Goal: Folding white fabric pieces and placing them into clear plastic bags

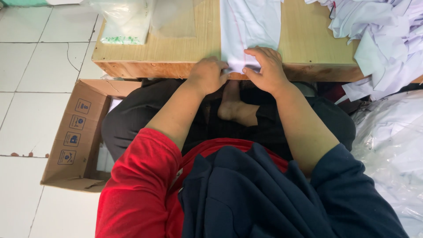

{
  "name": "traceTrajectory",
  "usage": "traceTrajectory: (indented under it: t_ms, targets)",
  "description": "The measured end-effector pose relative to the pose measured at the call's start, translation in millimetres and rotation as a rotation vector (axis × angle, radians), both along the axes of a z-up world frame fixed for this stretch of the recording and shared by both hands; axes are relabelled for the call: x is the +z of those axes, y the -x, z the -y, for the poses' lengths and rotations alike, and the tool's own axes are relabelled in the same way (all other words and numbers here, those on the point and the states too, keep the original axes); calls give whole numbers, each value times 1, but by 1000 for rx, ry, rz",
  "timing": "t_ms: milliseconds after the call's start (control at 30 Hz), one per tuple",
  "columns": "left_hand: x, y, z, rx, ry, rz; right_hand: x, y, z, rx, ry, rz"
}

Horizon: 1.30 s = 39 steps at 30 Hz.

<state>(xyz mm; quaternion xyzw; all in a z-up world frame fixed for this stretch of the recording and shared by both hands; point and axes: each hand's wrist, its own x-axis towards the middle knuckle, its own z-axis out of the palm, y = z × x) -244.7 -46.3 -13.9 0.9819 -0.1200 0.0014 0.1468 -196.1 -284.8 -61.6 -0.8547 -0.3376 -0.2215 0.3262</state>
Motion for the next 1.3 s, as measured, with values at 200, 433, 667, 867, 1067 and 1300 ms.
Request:
traceTrajectory:
  t_ms: [200, 433, 667, 867, 1067, 1300]
  targets:
    - [19, 1, -1, -29, -24, -32, -3, -3, -7, -33, -39, 107]
    - [46, -1, -1, -105, 155, -112, 1, 5, -12, -73, -27, 178]
    - [21, -83, -23, -127, 407, 200, 1, -1, -22, -196, 2, 206]
    - [9, -142, -38, -115, 211, 266, 0, -6, -23, -174, -79, 200]
    - [-10, -161, -43, -152, 148, 259, 12, -3, -22, -165, -81, 174]
    - [-2, -146, -44, -56, 153, 219, 33, 10, -10, -101, -108, 146]
